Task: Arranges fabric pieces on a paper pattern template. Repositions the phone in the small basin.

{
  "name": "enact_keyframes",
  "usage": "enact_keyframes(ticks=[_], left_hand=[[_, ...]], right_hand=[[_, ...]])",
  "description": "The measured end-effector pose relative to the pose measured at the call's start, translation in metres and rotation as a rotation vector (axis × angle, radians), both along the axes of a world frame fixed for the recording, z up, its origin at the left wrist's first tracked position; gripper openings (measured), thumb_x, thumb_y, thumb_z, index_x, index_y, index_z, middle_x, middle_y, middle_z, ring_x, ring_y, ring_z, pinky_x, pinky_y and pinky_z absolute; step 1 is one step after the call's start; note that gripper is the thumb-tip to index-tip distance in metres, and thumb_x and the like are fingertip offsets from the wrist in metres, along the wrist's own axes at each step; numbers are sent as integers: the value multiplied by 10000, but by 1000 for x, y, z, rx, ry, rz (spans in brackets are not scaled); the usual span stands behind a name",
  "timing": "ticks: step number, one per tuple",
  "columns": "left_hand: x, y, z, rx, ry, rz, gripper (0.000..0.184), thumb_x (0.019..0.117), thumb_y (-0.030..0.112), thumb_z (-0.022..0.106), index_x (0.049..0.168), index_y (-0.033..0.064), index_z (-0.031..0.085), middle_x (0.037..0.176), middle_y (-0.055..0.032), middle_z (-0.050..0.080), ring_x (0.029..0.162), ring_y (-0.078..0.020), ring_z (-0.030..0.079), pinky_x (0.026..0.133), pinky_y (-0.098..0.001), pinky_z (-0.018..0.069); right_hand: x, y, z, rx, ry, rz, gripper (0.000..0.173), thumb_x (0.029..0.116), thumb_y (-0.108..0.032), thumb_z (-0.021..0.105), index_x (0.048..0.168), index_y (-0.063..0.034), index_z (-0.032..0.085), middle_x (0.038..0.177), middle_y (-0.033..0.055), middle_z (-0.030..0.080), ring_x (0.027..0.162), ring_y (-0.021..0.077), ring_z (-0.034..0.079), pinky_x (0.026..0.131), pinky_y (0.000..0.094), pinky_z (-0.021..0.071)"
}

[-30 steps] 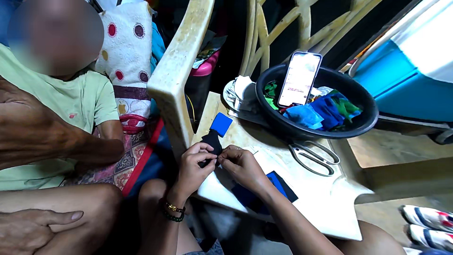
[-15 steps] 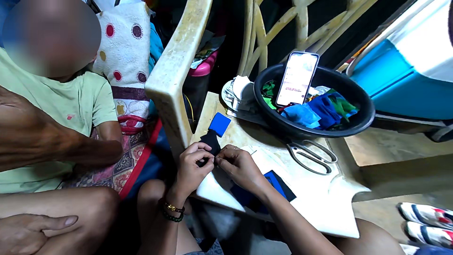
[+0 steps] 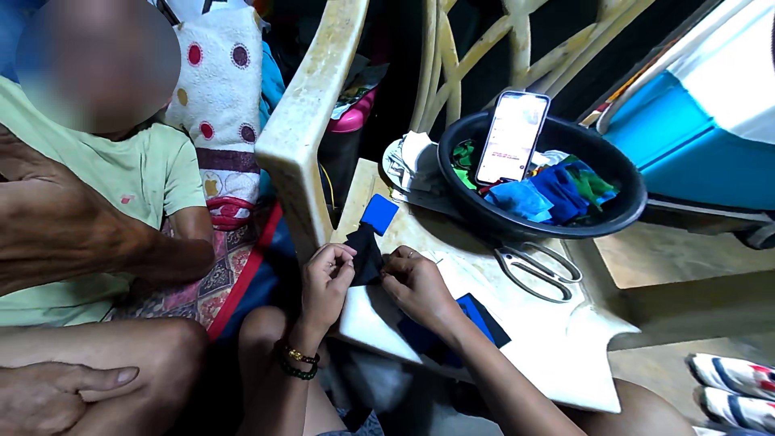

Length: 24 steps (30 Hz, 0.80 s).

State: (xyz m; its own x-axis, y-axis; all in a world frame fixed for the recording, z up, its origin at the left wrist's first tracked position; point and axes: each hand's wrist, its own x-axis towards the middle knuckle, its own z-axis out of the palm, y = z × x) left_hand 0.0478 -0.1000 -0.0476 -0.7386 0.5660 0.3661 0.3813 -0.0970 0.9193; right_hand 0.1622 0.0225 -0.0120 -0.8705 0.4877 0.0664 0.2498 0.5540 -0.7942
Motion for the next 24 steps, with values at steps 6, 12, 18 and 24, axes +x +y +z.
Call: enact_keyframes(ticks=[6,12,18,24], left_hand=[[7,3,-3,62,64,160,139,861,8,549,867,-53,674,946,-93,717,807,10,646,704,-136,522],[6,3,-4,61,75,152,147,867,6,556,887,-67,682,941,-102,718,802,13,648,705,-131,522],[6,2,-4,56,62,144,151,870,11,539,885,-56,673,947,-96,718,805,4,646,706,-144,520],[4,-4,-5,76,-77,111,160,914,24,476,931,-46,619,1000,-49,701,856,-5,651,742,-190,541]], right_hand=[[1,-3,1,92,-20,-9,190,904,-38,579,887,81,726,992,208,632,937,275,619,827,410,505],[-6,-6,-10,420,411,-27,159,837,36,610,912,34,751,951,187,717,894,292,695,801,354,574],[-23,-12,-13,321,318,101,136,844,88,628,902,78,751,1011,235,729,974,361,712,886,423,569],[-25,-12,-10,207,178,144,259,872,72,617,1104,93,731,1259,288,652,1164,433,630,1025,491,494]])
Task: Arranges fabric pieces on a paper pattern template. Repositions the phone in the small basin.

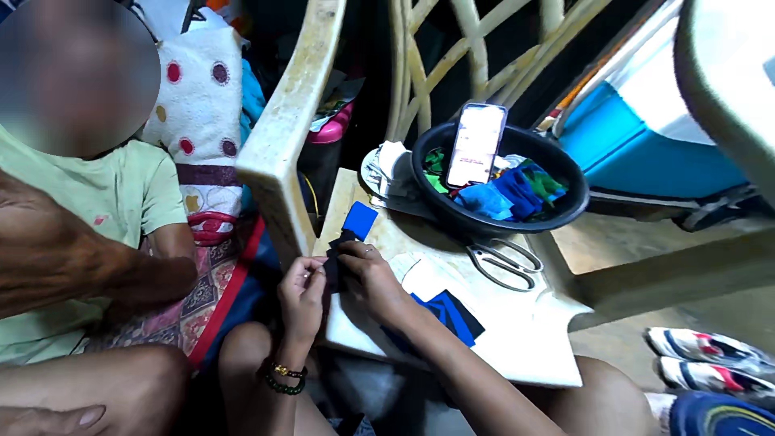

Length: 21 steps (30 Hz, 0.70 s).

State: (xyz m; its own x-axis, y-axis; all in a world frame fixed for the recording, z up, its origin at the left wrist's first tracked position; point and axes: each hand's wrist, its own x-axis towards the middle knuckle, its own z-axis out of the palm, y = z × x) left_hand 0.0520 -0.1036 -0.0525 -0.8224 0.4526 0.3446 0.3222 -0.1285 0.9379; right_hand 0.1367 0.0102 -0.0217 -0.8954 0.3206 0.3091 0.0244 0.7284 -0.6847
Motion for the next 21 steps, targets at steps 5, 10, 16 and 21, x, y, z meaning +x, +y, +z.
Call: enact_keyframes(ticks=[5,10,16,21], left_hand=[[-4,-7,3,192,-246,70,185,936,9,374,935,80,545,797,104,588,683,1,604,667,-211,562],[-8,-21,19,381,-219,78,290,923,-6,284,881,162,516,771,114,646,699,-29,665,661,-243,598],[24,-31,47,312,-264,-344,368,948,19,313,913,168,647,843,76,718,744,-17,689,679,-198,590],[48,-17,48,244,-361,-435,334,956,10,349,911,140,652,789,49,713,685,-22,686,636,-189,589]], right_hand=[[-3,6,15,-125,-197,43,373,913,49,607,1280,95,651,1444,299,522,1350,434,491,1151,472,371],[-6,12,22,-127,-258,99,415,909,71,613,1324,83,620,1472,307,482,1380,431,457,1165,487,348],[44,1,41,-798,40,99,351,1033,-23,390,1243,66,658,1228,140,643,1019,105,600,882,255,486],[83,21,35,-1220,12,336,302,1053,-175,419,1257,11,543,918,-20,641,780,44,648,709,233,568]])
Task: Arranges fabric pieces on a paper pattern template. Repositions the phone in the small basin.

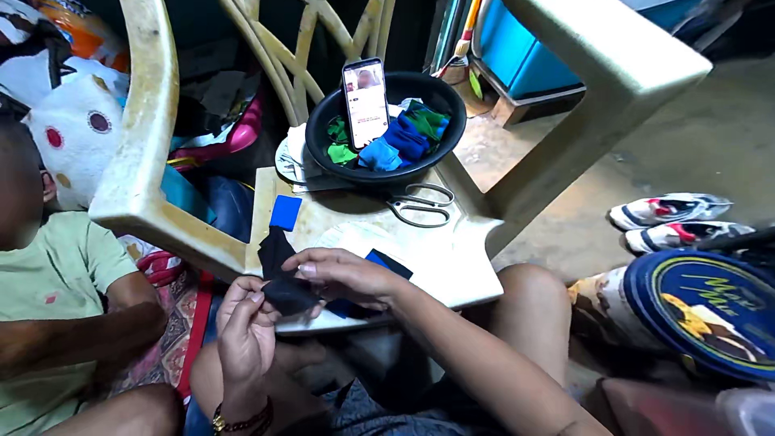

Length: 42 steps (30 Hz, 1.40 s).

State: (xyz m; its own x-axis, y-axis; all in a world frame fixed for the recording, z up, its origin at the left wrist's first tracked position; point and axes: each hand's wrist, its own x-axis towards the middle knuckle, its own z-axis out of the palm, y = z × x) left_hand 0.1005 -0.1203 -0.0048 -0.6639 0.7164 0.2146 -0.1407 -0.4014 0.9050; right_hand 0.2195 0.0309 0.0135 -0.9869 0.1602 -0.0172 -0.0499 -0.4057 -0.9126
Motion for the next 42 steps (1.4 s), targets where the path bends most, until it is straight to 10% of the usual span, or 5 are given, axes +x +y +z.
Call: enact_keyframes(ticks=[4,18,34,39,42], left_hand=[[25,14,-3,-69,8,50,334,939,-9,353,886,147,644,777,79,699,655,9,659,605,-161,566],[73,30,-17,-242,-102,118,256,955,3,357,929,97,594,726,66,658,630,-24,661,619,-220,596],[62,21,-11,-205,350,318,313,776,-153,650,1028,10,563,891,67,708,769,7,687,714,-176,598],[69,14,-8,-258,454,326,280,814,-130,663,1072,-50,592,905,5,771,547,21,634,468,-147,528],[66,7,-17,-169,760,381,168,846,-60,664,1008,-31,700,996,6,775,867,18,716,773,-155,596]], right_hand=[[24,26,-8,133,-7,-85,378,846,94,639,1207,8,567,807,-64,639,665,-20,606,640,156,537],[63,52,-31,389,-25,-259,178,908,71,601,902,-30,747,924,-65,706,769,-68,617,714,114,526],[46,34,-38,452,74,-381,211,839,57,660,1026,6,745,1027,-23,700,800,-86,609,737,81,519],[49,33,-43,375,128,-397,275,817,60,664,1071,-28,721,818,-127,696,682,-83,592,646,92,501],[53,35,-42,276,182,-346,371,803,111,628,1134,-45,690,830,-109,744,681,-34,672,649,124,566]])
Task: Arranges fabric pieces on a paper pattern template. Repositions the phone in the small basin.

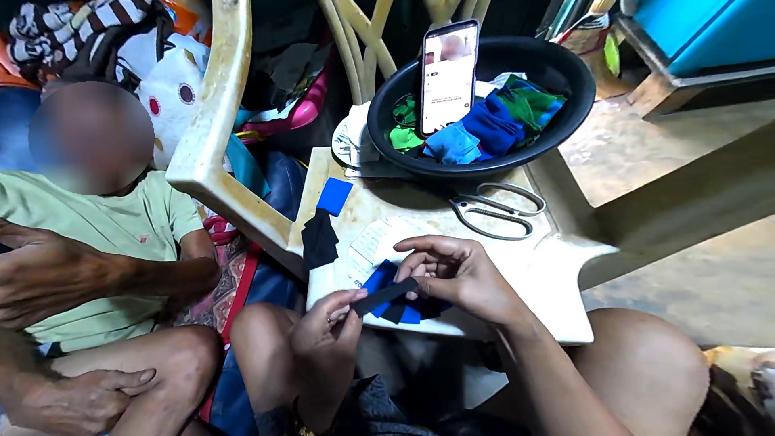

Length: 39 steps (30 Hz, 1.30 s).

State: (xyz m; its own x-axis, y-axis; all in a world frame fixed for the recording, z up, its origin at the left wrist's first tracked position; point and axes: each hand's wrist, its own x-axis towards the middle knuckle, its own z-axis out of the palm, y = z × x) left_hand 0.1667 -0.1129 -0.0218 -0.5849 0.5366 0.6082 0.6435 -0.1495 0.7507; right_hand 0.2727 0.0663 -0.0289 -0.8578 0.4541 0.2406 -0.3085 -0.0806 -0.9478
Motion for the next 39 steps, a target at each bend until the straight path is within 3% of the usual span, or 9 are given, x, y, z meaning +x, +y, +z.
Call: enact_keyframes(ticks=[4,13,16,20,24,28,31,35,39], left_hand=[[-6,-2,-9,49,267,-89,78,983,71,613,938,66,677,1134,-11,721,1129,-56,664,975,-218,550],[-2,-3,-17,83,259,-142,40,958,53,648,967,85,669,1280,4,661,1186,-54,629,999,-218,536],[-1,-1,-19,102,181,-164,105,900,12,657,949,101,683,1307,1,657,1157,-68,652,963,-230,565],[-5,-5,-18,59,108,-248,155,1014,223,576,1057,129,691,1314,24,651,1217,-60,610,1001,-225,525],[3,-1,-15,114,-26,-149,162,867,87,787,1006,130,714,1156,54,719,1067,-20,681,864,-173,586],[8,-7,-10,4,-100,-143,268,827,44,802,1072,59,695,1252,-11,680,1014,-14,683,812,-170,593],[9,-7,-5,-97,-330,-174,417,754,-108,753,1149,-99,622,1160,-87,710,875,-61,718,748,-216,618],[1,2,4,-204,-555,-119,336,794,-89,694,1115,-67,598,962,-25,702,828,-41,697,719,-192,598],[-7,12,5,-234,-540,26,252,823,-83,699,1049,-50,592,866,-21,695,690,-31,683,630,-184,590]], right_hand=[[3,7,-6,-40,107,73,384,809,118,635,1122,-96,697,903,-86,773,815,6,724,781,166,593],[5,6,-6,-117,157,102,284,817,14,712,1066,-122,732,965,-52,752,822,19,710,750,176,596],[3,2,0,-190,24,160,387,775,47,740,1131,-95,690,1037,-33,741,732,-2,683,674,155,584],[-1,0,0,-191,-46,278,565,736,142,699,1262,-30,583,1093,-14,733,792,22,695,722,173,586],[0,1,0,-98,-46,372,639,749,111,718,1334,-53,523,926,-111,713,754,-41,659,699,121,550],[7,4,3,101,-34,347,460,786,50,721,1221,-58,615,841,-193,642,723,-121,544,662,68,458],[9,3,4,161,-53,225,316,809,57,703,1098,-63,659,858,-172,647,790,-100,591,737,92,505],[-2,-7,0,197,-130,-15,118,871,16,671,898,-98,660,802,-129,653,696,-79,599,656,105,520],[-11,-12,-6,374,-186,-131,116,914,-2,629,887,-11,741,949,9,700,842,-50,638,770,112,536]])
